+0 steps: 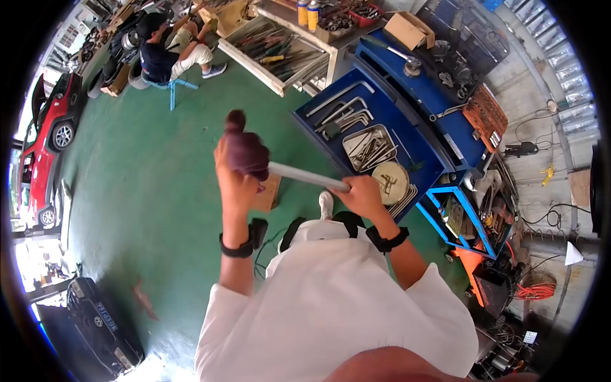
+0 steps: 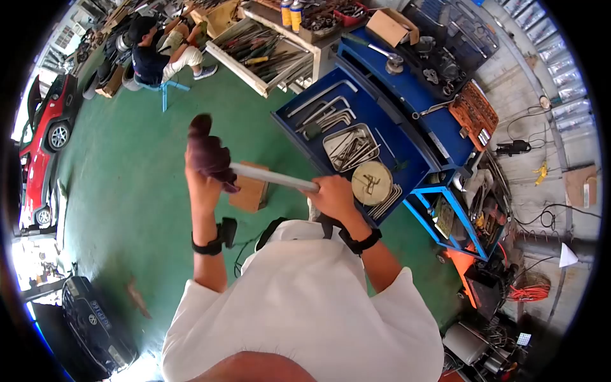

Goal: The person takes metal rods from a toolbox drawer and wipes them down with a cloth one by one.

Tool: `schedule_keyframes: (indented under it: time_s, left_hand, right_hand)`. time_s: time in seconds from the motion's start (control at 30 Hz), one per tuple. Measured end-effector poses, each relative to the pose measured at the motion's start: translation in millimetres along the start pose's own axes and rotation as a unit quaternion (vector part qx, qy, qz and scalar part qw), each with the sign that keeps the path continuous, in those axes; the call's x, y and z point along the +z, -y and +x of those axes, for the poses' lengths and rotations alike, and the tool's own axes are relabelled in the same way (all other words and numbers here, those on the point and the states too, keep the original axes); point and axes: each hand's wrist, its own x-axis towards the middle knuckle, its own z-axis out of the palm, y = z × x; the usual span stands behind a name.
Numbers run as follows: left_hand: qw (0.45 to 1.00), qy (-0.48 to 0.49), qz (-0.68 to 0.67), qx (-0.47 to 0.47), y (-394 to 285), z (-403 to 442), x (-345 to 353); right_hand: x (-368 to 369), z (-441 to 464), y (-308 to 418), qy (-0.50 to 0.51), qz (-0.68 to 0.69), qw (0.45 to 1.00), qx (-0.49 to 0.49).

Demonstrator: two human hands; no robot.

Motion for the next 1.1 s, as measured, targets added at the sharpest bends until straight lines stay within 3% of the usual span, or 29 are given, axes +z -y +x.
schedule_keyframes:
  time_s: [0.03, 0.1, 0.2, 0.27, 0.37, 0.57, 0.7, 0.8, 0.87, 0.97, 1.03, 1.1]
  left_hand:
    - [0.986, -0.009, 0.140, 0.094, -8, 4, 1]
    - [0.991, 0.049, 0.120, 0.034, -33, 4, 9]
    - [0.996, 0.049, 0.061, 0.043, -20, -1, 9]
    - [0.986, -0.005, 0.021, 0.163, -8, -11, 4]
    - [0.980, -0.034, -0.033, 0.194, 28, -24, -7]
    - [0.982, 0.011, -0.046, 0.181, 15, -37, -42]
    - [0.967, 0.242, -0.068, 0.034, 14, -61, -63]
    - [0.944, 0.316, -0.055, 0.071, 3, -72, -52]
    - [0.947, 0.292, -0.130, 0.019, -13, -75, -34]
    - [0.970, 0.220, -0.103, 0.029, -34, -57, -16]
    - [0.974, 0.180, -0.122, 0.066, -72, -31, -9]
    - [0.957, 0.126, -0.157, 0.211, -83, -9, -3]
  right_hand:
    - [0, 0, 8, 0.005, -0.006, 1.000, 0.018]
    - [4, 1, 17, -0.002, -0.015, 1.000, 0.014]
    - [13, 3, 10, -0.028, 0.002, 0.999, 0.042]
    - [14, -2, 4, 0.024, 0.020, 0.997, 0.064]
    - [0, -3, 8, 0.043, 0.017, 0.998, 0.038]
    - [-7, -10, 10, -0.014, 0.004, 0.999, -0.050]
    - [-52, -18, 34, -0.075, -0.121, 0.987, -0.078]
    - [-90, -24, 53, -0.149, -0.239, 0.944, -0.173]
    - [-105, -24, 52, -0.133, -0.230, 0.950, -0.162]
    - [-127, -24, 50, -0.169, -0.213, 0.952, -0.139]
    - [-128, -35, 44, -0.172, -0.219, 0.955, -0.099]
    - [-117, -50, 46, -0.194, -0.136, 0.971, -0.024]
